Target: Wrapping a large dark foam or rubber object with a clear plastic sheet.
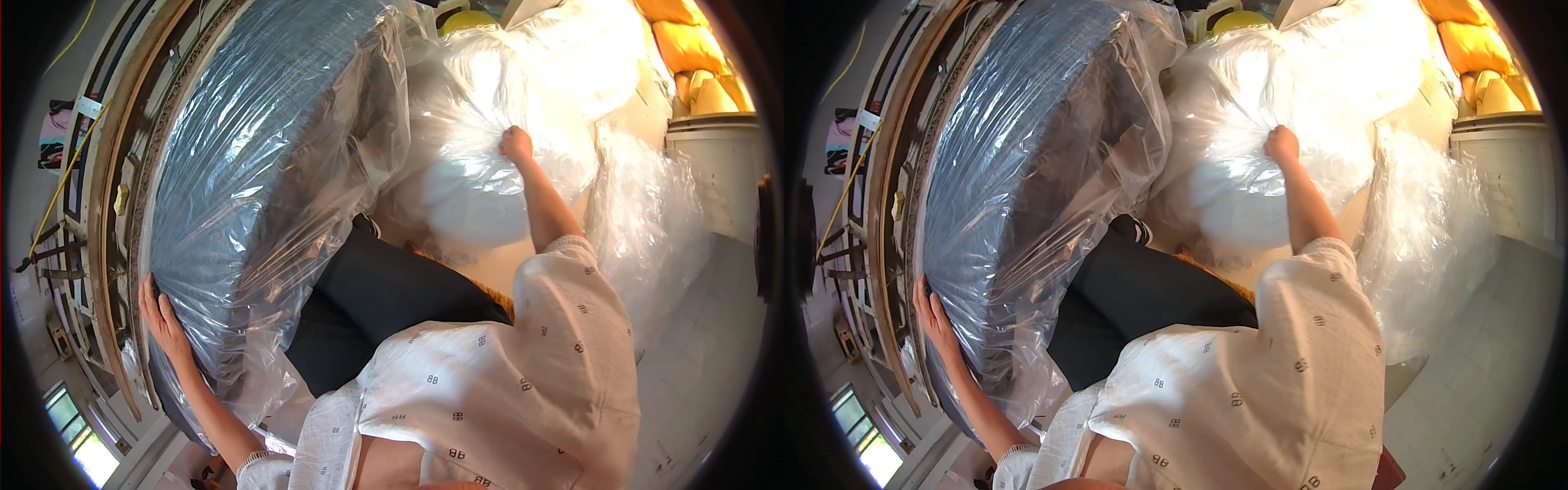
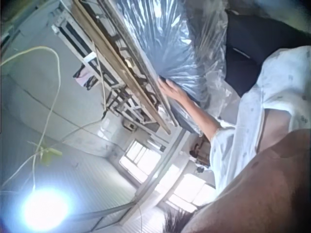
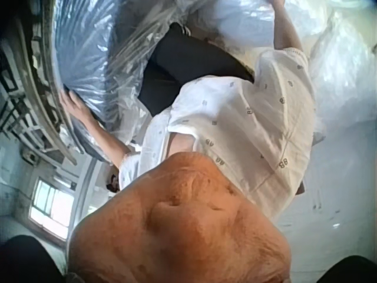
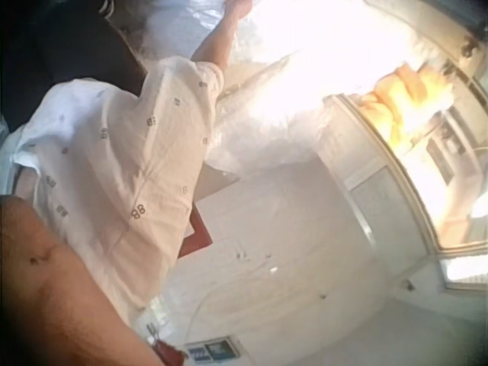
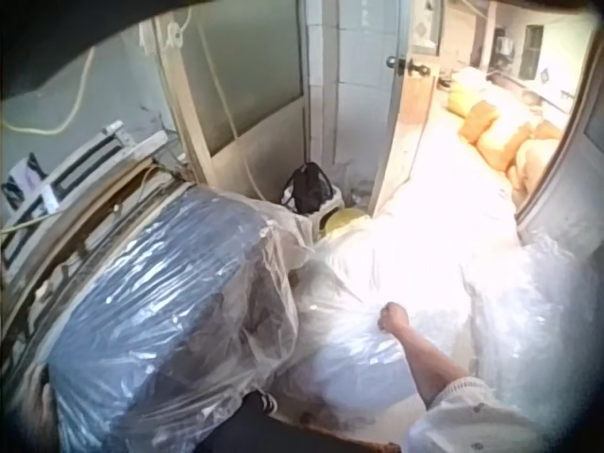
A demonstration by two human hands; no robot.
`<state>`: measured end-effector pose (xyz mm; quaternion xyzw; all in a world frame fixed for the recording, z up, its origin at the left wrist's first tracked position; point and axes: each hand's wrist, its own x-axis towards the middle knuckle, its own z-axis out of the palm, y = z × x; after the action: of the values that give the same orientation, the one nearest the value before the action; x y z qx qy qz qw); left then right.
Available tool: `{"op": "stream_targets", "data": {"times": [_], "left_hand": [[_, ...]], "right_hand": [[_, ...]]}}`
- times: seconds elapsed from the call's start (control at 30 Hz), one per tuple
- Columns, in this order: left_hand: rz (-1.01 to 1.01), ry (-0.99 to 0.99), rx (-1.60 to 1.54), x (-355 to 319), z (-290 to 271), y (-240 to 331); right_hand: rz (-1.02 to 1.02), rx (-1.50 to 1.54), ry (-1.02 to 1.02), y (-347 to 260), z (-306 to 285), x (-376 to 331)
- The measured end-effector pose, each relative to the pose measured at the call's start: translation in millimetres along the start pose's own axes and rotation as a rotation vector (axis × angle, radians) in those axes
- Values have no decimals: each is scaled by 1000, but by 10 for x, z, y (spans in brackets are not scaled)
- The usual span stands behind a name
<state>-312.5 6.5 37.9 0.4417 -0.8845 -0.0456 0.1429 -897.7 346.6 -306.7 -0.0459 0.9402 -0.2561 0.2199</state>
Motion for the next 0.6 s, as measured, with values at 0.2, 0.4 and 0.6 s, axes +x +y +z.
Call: {"op": "stream_targets", "data": {"times": [0.2, 0.4, 0.6], "left_hand": [[24, 70, -38, 9, 3, 11], [236, 362, -250, 202, 68, 1323], [374, -415, -1205, -166, 864, 3130]], "right_hand": [[184, 1444, 45, 342, -794, -248], [-466, 1134, -212, -634, -1324, -1600], [-887, 947, -749, -1390, -1602, -2798]]}}
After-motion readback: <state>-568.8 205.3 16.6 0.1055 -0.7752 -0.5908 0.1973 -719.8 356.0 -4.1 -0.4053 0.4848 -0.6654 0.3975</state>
